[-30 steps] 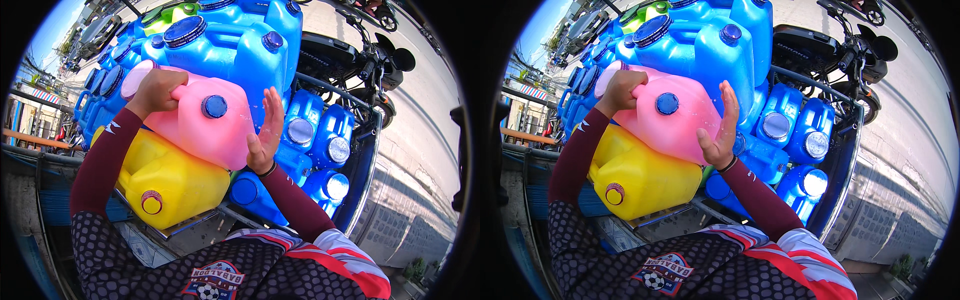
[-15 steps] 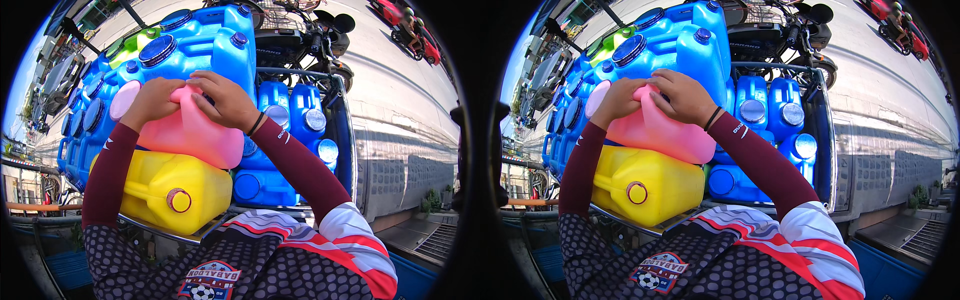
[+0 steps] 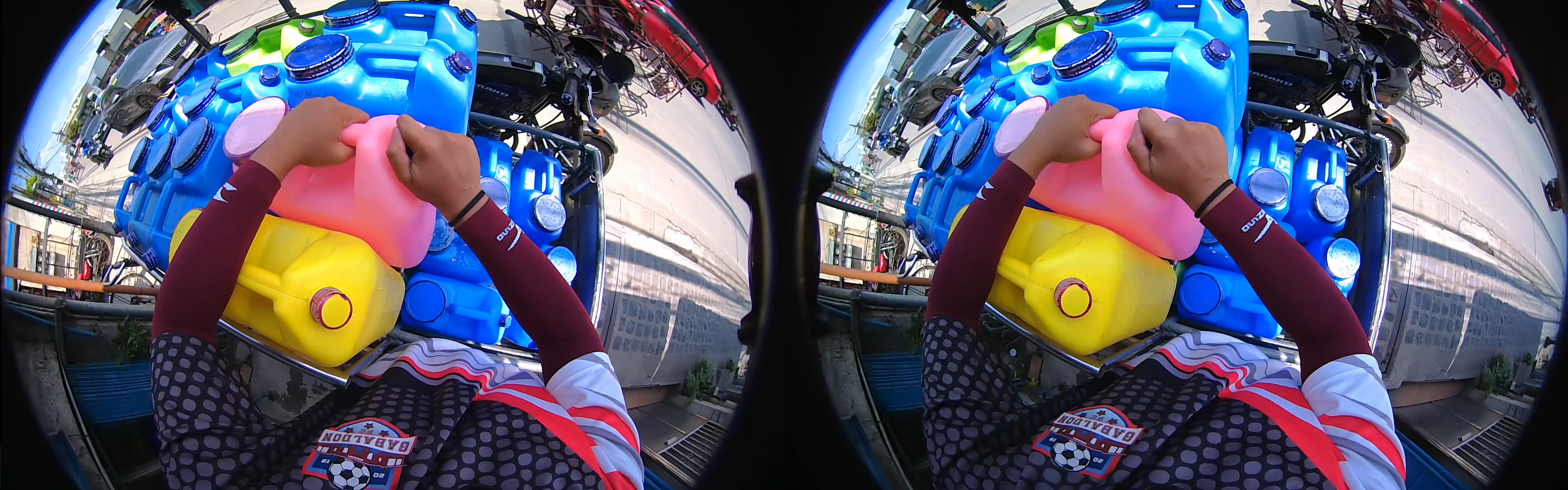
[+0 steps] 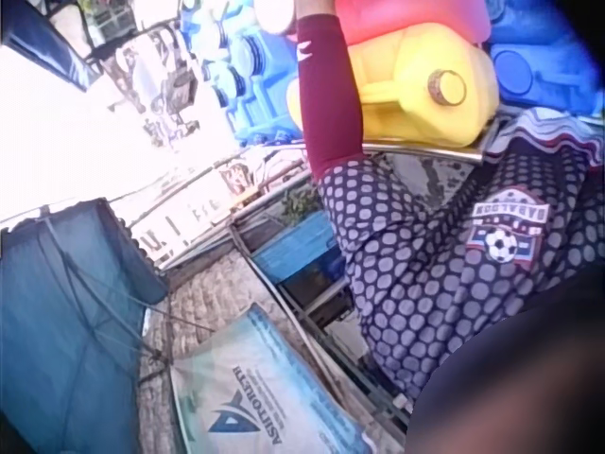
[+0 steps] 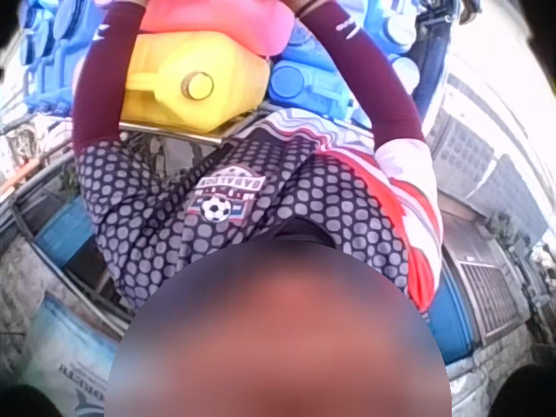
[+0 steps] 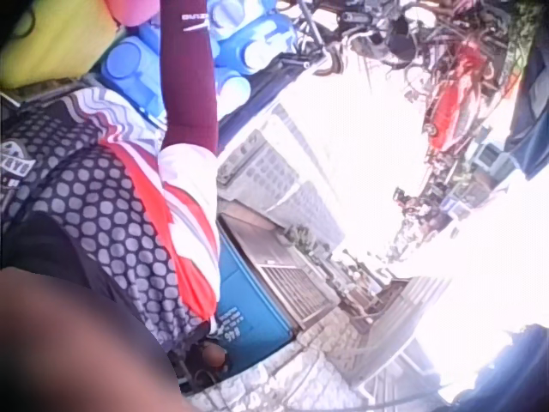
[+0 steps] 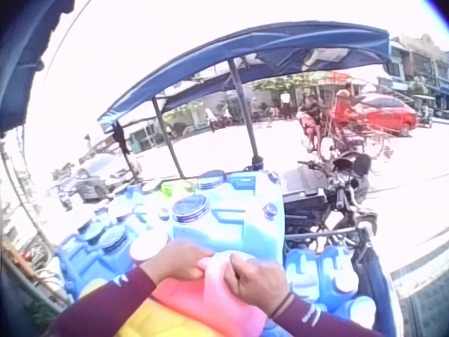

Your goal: The person loads several large plastic water containers onto a motorcycle sidecar. They place blue, yellow, and pink containers into the sidecar, secure them with a rope, and cover the load with a blue tarp.

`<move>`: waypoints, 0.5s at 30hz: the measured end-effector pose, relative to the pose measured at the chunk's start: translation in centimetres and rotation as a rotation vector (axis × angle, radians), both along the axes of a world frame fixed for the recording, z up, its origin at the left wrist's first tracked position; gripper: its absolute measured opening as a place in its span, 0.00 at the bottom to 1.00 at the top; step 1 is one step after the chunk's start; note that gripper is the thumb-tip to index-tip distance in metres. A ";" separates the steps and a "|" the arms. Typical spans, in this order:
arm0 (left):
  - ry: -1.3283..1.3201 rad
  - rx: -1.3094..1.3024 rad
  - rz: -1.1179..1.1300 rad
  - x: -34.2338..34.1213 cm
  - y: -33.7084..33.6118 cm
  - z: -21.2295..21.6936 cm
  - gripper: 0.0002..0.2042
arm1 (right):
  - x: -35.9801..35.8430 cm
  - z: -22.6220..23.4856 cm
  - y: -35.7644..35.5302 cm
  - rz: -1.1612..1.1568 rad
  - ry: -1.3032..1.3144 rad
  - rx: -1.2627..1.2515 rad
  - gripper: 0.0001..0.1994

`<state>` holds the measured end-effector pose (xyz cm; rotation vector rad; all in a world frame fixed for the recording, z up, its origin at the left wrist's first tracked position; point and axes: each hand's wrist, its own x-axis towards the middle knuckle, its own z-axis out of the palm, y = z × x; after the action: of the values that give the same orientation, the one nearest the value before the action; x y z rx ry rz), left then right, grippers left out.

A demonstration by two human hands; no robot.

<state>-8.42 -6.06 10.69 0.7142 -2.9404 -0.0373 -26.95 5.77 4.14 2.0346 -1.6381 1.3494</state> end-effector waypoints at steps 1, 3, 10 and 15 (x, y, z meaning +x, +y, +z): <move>-0.002 0.002 0.003 -0.1 -0.1 0.0 0.13 | 0.1 0.0 0.0 -0.006 -0.013 -0.008 0.11; -0.009 -0.003 0.010 -0.1 -0.3 0.3 0.12 | 0.0 0.2 0.2 0.008 -0.051 0.059 0.10; -0.013 0.013 0.046 0.6 0.8 1.0 0.19 | -0.9 -3.0 1.2 0.207 -0.294 0.006 0.22; -0.029 -0.304 0.316 7.9 -0.3 4.6 0.41 | -2.7 -5.4 -1.0 0.573 -0.245 -0.147 0.25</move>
<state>-0.51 -6.39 15.28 1.1177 -2.7294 0.4393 -29.66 4.73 -1.28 2.4262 -1.0107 1.8978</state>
